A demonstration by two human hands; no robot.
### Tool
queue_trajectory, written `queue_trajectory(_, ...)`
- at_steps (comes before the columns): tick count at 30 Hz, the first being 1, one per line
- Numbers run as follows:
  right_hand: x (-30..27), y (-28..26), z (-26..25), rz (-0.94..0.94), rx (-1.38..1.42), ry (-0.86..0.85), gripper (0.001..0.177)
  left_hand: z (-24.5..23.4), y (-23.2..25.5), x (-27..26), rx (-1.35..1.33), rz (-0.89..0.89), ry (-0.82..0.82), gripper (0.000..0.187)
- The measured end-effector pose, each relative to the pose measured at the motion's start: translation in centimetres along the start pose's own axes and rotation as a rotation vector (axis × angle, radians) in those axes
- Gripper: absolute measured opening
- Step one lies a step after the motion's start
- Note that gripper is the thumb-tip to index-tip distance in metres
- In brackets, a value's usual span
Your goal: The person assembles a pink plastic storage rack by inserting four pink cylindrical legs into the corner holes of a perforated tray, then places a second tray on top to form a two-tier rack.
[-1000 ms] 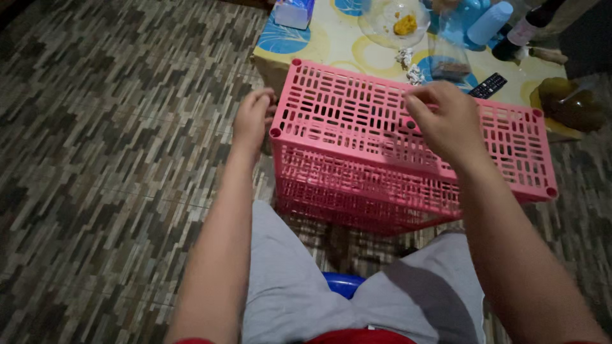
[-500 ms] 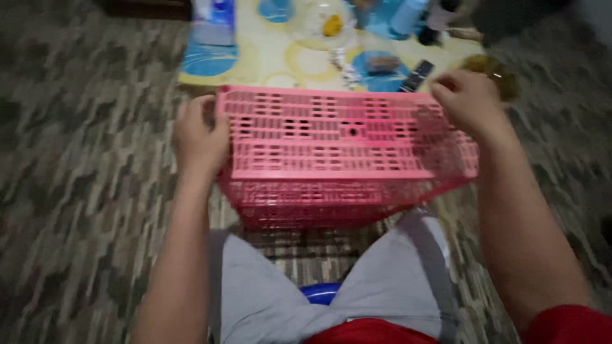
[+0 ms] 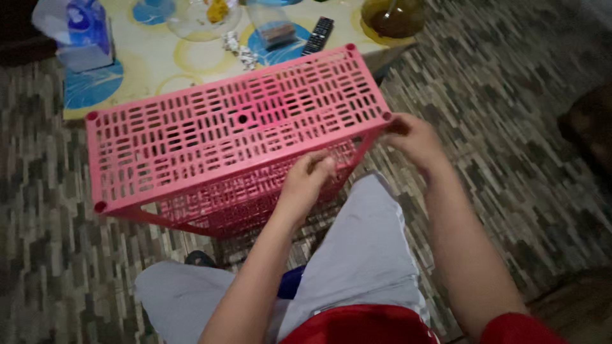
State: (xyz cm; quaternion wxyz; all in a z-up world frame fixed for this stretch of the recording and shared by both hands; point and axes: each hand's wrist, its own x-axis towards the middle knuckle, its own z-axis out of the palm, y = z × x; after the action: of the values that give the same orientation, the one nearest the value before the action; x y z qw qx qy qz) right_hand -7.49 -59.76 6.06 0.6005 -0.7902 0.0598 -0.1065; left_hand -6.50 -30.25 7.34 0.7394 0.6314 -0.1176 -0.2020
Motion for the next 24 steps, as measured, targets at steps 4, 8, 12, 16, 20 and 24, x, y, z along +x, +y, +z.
queue_trajectory(4, -0.3, 1.5, 2.3, -0.050, 0.029, 0.043, 0.043, 3.2, -1.8, 2.4, -0.319, -0.107, 0.032, 0.048)
queue_trajectory(8, 0.6, 1.7, 4.1, -0.123, 0.067, 0.141, 0.036, 4.6, -2.1, 3.7, -0.586, -0.124, 0.106, 0.047)
queue_trajectory(12, 0.4, 1.5, 4.6, -0.226, 0.083, 0.181, 0.032, 5.3, -2.4, 4.0, -0.590, -0.066, 0.164, 0.044)
queue_trajectory(16, -0.4, 0.5, 4.2, -0.265, -0.076, 0.237, 0.031, 5.2, -2.8, 4.1, -0.543, -0.062, 0.198, 0.042)
queue_trajectory(20, -1.0, -0.6, 4.0, -0.380, -0.095, 0.267, 0.033, 5.2, -3.0, 4.2, -0.519, -0.040, 0.225, 0.039)
queue_trajectory(24, -1.3, -0.8, 4.1, -0.328, -0.122, 0.293, 0.033, 5.5, -2.9, 4.2, -0.498, -0.044, 0.269, 0.039)
